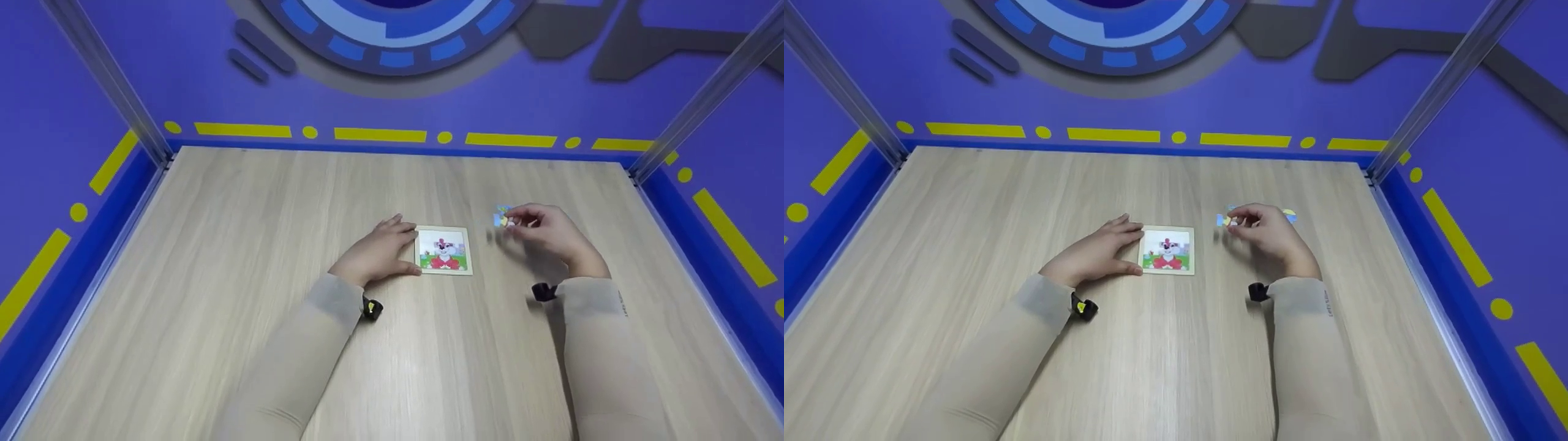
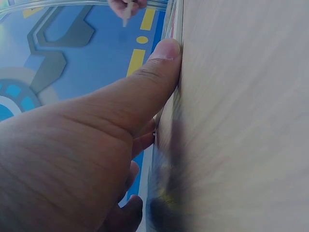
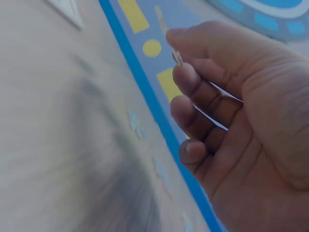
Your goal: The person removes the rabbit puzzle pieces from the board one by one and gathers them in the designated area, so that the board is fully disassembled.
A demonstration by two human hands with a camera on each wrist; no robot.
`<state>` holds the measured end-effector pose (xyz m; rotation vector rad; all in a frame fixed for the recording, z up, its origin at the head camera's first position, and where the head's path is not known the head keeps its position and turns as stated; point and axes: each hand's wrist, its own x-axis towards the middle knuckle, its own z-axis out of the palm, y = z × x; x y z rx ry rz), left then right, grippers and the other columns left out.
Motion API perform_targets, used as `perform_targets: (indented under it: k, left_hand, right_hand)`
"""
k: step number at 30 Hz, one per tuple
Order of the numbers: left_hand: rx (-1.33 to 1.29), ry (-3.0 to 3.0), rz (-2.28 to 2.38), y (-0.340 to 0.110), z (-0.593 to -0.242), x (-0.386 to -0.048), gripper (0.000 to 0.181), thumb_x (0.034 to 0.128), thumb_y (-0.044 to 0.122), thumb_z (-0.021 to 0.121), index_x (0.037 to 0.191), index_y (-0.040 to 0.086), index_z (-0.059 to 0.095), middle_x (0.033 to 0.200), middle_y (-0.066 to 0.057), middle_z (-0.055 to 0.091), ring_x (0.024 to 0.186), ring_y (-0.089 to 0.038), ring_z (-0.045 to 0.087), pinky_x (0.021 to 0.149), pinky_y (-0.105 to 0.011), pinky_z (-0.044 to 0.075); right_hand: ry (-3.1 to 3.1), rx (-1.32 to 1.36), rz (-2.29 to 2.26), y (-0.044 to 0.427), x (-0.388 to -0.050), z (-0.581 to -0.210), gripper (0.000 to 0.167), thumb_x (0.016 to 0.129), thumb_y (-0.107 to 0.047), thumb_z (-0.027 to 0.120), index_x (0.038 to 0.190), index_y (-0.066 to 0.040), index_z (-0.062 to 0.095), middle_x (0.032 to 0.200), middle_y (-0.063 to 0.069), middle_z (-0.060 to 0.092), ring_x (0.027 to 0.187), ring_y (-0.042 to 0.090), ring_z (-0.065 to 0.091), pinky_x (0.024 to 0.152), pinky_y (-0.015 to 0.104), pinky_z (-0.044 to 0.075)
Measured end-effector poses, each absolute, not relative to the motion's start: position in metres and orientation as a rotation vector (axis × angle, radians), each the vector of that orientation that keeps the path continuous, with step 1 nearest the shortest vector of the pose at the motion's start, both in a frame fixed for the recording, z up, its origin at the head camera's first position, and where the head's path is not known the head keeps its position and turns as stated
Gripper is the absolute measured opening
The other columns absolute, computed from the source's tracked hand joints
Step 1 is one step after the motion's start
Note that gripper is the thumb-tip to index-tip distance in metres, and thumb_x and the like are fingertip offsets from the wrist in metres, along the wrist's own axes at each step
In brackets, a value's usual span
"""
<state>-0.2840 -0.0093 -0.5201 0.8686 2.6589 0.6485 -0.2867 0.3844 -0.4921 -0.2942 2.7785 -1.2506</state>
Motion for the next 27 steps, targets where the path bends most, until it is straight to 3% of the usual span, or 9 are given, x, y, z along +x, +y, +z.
perform_targets:
  k: [8,16,27]
  left_hand:
    - [0.851,2.663,0.654,-0.009,-0.519,-0.284,0.093,0.0980,0.054,0.086,0.171,0.009,0.050,0.186,-0.006,0.038,0.180,-0.032,0.015,0.150,-0.047,0.014]
    - [0.836,2.654,0.664,-0.010,-0.523,-0.282,0.093,0.0976,0.053,0.087,0.171,0.010,0.050,0.186,-0.005,0.038,0.180,-0.030,0.014,0.150,-0.045,0.012]
    - [0.851,2.656,0.637,-0.009,-0.520,-0.282,0.094,0.0983,0.055,0.085,0.172,0.009,0.048,0.186,-0.006,0.037,0.180,-0.031,0.014,0.150,-0.046,0.012]
  right_hand:
    - [2.779,-0.201,-1.129,0.394,-0.287,-0.502,0.035,0.108,-0.022,0.078,0.141,-0.009,0.078,0.129,0.013,0.074,0.111,0.022,0.059,0.086,0.017,0.050]
    - [2.732,-0.138,-1.074,0.396,-0.287,-0.510,0.040,0.110,-0.027,0.076,0.146,-0.009,0.075,0.141,0.016,0.072,0.118,0.023,0.059,0.094,0.019,0.050]
    - [2.720,-0.114,-1.042,0.398,-0.288,-0.512,0.040,0.112,-0.023,0.073,0.148,-0.007,0.073,0.149,0.019,0.070,0.129,0.031,0.061,0.115,0.045,0.051]
